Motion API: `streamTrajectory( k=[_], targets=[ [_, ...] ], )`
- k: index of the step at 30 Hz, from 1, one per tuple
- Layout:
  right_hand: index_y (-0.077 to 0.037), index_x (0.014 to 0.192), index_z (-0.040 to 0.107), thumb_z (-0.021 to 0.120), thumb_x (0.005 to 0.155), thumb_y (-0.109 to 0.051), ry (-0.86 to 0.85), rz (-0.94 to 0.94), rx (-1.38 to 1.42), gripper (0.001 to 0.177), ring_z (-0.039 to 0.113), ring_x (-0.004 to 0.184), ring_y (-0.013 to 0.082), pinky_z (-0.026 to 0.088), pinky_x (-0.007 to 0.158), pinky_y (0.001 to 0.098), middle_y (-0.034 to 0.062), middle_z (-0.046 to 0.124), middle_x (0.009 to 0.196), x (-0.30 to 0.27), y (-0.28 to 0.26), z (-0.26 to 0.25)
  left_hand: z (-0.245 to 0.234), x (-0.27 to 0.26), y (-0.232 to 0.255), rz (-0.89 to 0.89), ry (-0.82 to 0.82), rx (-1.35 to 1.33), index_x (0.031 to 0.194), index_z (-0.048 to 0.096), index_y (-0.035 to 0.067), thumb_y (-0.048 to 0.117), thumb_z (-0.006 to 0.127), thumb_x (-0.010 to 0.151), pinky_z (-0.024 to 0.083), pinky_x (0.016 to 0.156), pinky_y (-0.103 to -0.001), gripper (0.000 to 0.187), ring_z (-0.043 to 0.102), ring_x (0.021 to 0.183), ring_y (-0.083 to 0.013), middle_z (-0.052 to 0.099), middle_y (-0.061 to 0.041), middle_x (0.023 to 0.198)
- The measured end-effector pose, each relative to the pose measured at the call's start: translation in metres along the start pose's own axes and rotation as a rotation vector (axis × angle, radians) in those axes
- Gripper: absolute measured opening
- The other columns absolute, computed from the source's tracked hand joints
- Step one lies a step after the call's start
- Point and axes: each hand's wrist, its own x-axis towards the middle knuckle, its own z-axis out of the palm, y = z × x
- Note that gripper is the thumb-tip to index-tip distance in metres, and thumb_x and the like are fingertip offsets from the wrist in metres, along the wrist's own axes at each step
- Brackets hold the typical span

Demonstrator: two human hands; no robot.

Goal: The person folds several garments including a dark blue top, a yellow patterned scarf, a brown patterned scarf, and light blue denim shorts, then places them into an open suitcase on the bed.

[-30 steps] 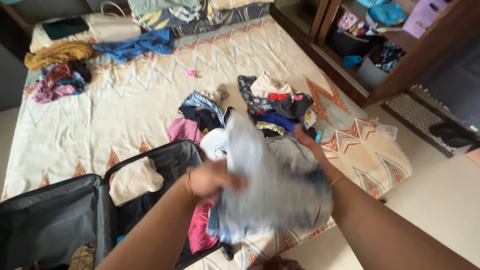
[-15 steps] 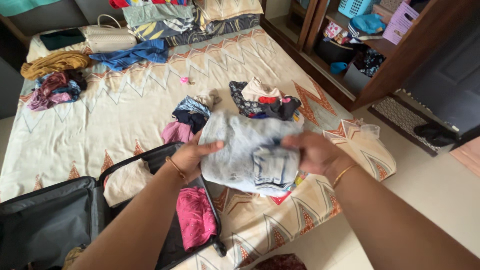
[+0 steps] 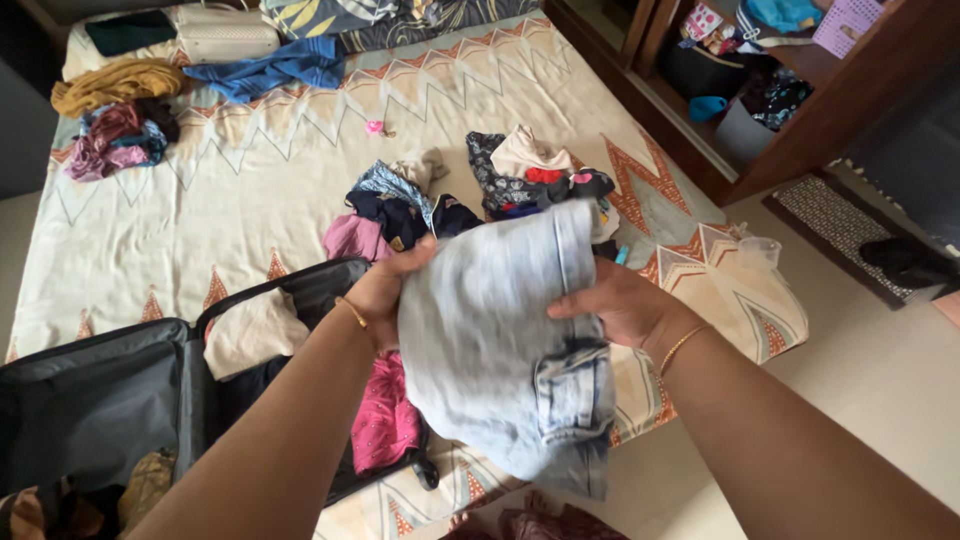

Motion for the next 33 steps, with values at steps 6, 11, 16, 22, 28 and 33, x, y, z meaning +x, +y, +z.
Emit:
streamTrajectory(
  k=[6, 11, 16, 22, 28, 33],
  targets=[
    [-0.008, 0.133, 0.061, 0.073, 0.078, -0.005, 0.151, -0.071, 0.218, 0.056, 0.067, 0.114, 0.0287, 0.054, 0.095, 0.0535, 0.0093, 0.071, 0.123, 0.0, -0.018, -0.001, 0.009, 0.016, -0.013, 0.268, 0.014, 0.391, 0.125, 0.068, -0.004, 0.012, 0.081, 0.079, 0.055, 0.099, -0.044, 0.051, 0.072, 0.107, -0.0274, 0.075, -0.014, 0.118],
    [-0.004, 0.134, 0.059, 0.072, 0.082, 0.001, -0.013, -0.165, 0.213, 0.054, 0.066, 0.118, 0.0296, 0.053, 0.102, 0.0504, 0.011, 0.069, 0.128, 0.01, -0.03, -0.001, 0.023, 0.022, -0.007, 0.741, 0.141, 0.615, 0.132, 0.054, 0.012, 0.021, 0.082, 0.08, 0.055, 0.093, -0.033, 0.06, 0.067, 0.105, -0.0135, 0.072, -0.003, 0.117],
    [-0.005, 0.136, 0.062, 0.069, 0.082, 0.004, 0.004, -0.188, 0.067, 0.055, 0.066, 0.118, 0.0233, 0.051, 0.101, 0.0434, 0.0081, 0.069, 0.129, 0.02, -0.051, 0.002, 0.025, 0.015, 0.018, 0.655, 0.14, 0.722, 0.127, 0.067, 0.003, 0.026, 0.078, 0.091, 0.055, 0.092, -0.034, 0.044, 0.067, 0.104, -0.0145, 0.073, -0.006, 0.116],
    [-0.003, 0.131, 0.071, 0.07, 0.086, 0.003, -0.009, -0.226, -0.161, 0.045, 0.067, 0.114, 0.0194, 0.05, 0.103, 0.0373, 0.0092, 0.073, 0.123, 0.033, -0.065, -0.001, 0.015, 0.013, 0.047, 0.437, -0.034, 0.455, 0.132, 0.064, 0.002, 0.036, 0.073, 0.093, 0.052, 0.104, -0.042, 0.053, 0.067, 0.118, -0.0223, 0.071, -0.009, 0.129],
    [-0.006, 0.125, 0.069, 0.069, 0.088, -0.004, 0.064, -0.132, 0.01, 0.037, 0.068, 0.109, 0.0195, 0.055, 0.095, 0.0408, 0.0052, 0.073, 0.121, 0.043, -0.059, -0.003, -0.019, 0.04, 0.038, 0.243, -0.069, 0.07, 0.143, 0.053, 0.008, 0.066, 0.044, 0.092, 0.049, 0.104, -0.049, 0.078, 0.064, 0.121, -0.0272, 0.066, -0.012, 0.134],
    [-0.003, 0.124, 0.071, 0.065, 0.094, -0.009, -0.022, -0.119, 0.006, 0.032, 0.069, 0.11, 0.0201, 0.056, 0.096, 0.0407, 0.0072, 0.073, 0.12, 0.051, -0.061, -0.003, -0.047, 0.087, -0.004, 0.652, 0.61, 0.357, 0.151, 0.043, 0.009, 0.043, 0.056, 0.105, 0.046, 0.082, -0.057, 0.059, 0.059, 0.093, -0.0311, 0.067, -0.022, 0.12]
  ],
)
